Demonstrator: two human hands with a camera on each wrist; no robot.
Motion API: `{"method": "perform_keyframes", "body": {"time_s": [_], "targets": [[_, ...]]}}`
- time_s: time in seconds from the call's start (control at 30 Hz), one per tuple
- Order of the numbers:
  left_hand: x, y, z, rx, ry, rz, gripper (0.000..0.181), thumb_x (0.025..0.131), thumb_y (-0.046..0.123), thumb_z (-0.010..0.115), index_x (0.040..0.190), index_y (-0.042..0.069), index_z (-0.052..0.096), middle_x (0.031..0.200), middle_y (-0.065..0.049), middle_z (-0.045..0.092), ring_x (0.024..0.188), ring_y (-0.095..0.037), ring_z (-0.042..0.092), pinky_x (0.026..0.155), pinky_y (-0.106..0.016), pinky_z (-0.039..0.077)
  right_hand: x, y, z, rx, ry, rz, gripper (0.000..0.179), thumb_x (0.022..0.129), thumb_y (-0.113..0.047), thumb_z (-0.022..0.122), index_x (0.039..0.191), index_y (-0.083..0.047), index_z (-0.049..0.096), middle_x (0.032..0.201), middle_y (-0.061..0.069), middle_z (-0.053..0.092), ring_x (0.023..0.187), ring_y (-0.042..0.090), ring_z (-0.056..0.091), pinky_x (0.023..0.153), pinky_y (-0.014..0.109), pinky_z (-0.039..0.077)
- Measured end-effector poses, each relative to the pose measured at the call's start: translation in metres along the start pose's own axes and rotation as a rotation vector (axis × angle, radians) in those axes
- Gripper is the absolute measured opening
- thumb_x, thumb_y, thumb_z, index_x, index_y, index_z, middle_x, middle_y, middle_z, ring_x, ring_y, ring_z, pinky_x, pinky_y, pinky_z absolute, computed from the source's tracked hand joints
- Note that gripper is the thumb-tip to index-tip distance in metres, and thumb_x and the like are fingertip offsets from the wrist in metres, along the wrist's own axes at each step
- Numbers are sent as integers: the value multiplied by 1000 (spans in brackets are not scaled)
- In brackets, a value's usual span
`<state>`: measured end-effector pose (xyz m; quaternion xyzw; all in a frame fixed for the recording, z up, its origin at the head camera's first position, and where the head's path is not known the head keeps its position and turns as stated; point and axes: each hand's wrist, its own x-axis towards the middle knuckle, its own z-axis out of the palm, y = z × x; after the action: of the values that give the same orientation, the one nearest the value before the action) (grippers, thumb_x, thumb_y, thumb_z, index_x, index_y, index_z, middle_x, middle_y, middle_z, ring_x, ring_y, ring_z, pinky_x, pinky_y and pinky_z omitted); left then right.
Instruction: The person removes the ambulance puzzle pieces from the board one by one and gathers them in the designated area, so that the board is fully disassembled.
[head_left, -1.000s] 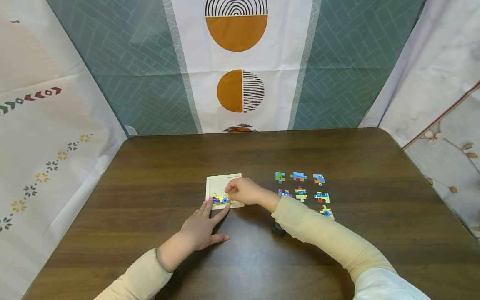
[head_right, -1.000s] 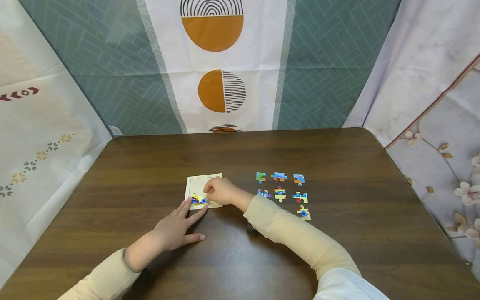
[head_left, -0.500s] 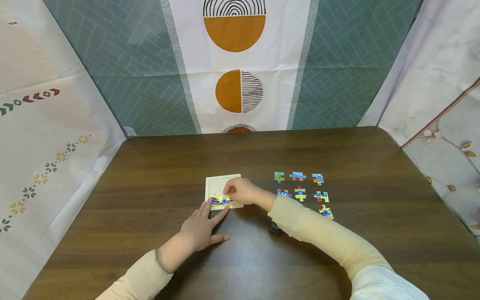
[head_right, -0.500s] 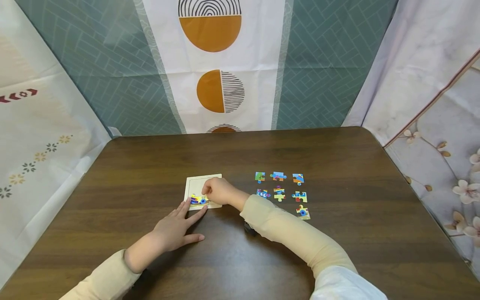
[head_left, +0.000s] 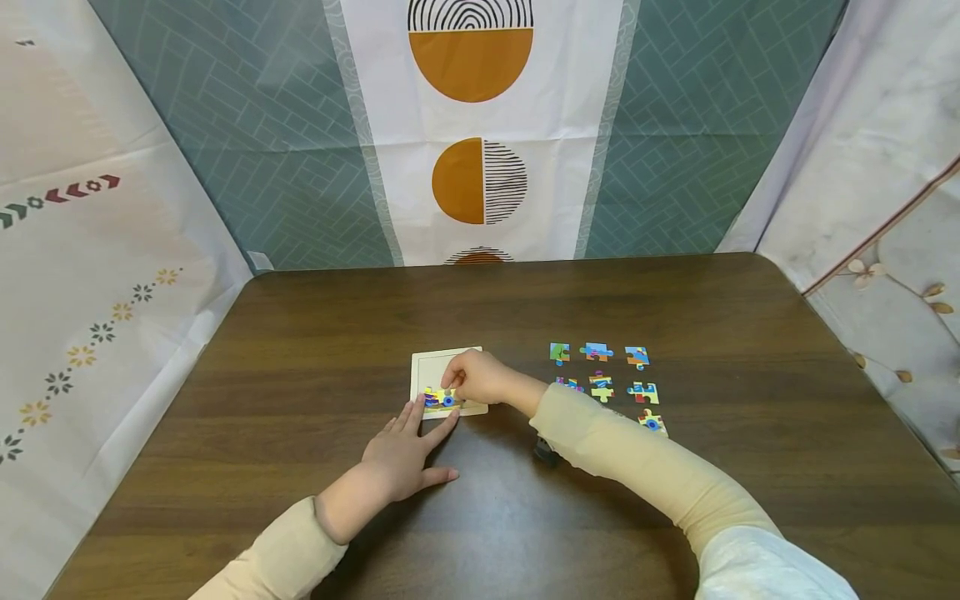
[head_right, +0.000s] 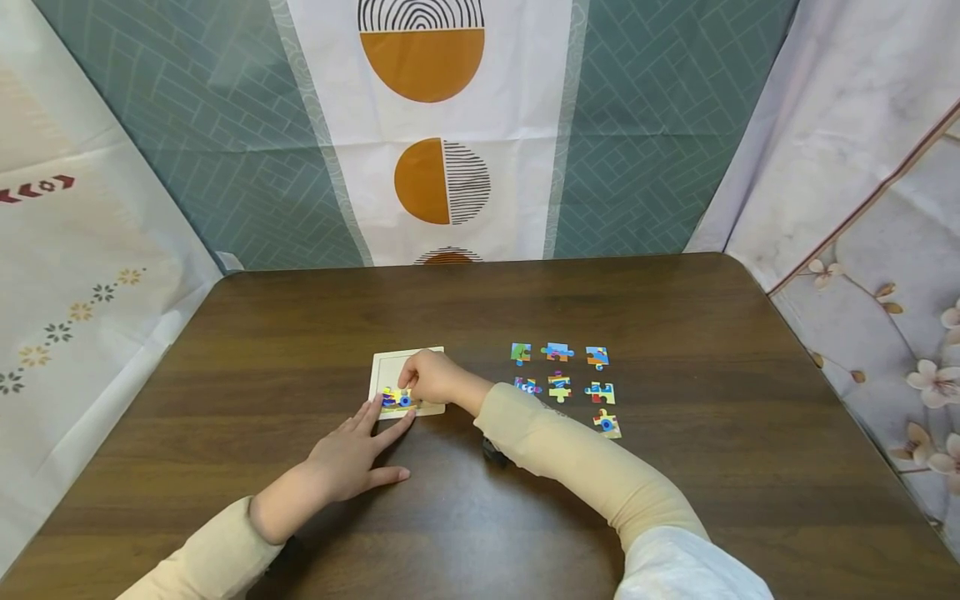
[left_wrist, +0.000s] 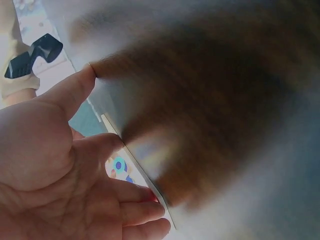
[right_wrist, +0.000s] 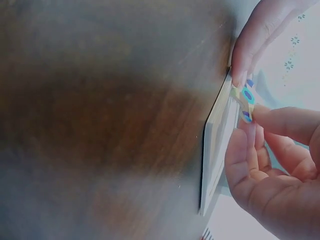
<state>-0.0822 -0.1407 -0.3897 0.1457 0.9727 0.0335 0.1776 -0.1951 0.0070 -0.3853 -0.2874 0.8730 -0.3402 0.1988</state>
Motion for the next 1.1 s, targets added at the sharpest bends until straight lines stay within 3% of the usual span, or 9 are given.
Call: {"method": "perform_keyframes", "body": {"time_s": [0.4,1.1], "targets": [[0,1,-2,-22,-19,-3,73,87,59,56,149,31,31,156,-24,15,144,-36,20,112,-48,29,-14,2,-9,-3,55,-24,12,80,5,67,87,-3,70,84,6,69,78,12,62,72,20,50],[-1,1,-3,-44,-25,3,73,88,57,56,150,30,29,156,-24,14,144,-37,18,112,-50,28,-84,38,-60,127,101,34,11,85,0,63,95,0,69,93,10,68,84,18,63,75,31,54]]}}
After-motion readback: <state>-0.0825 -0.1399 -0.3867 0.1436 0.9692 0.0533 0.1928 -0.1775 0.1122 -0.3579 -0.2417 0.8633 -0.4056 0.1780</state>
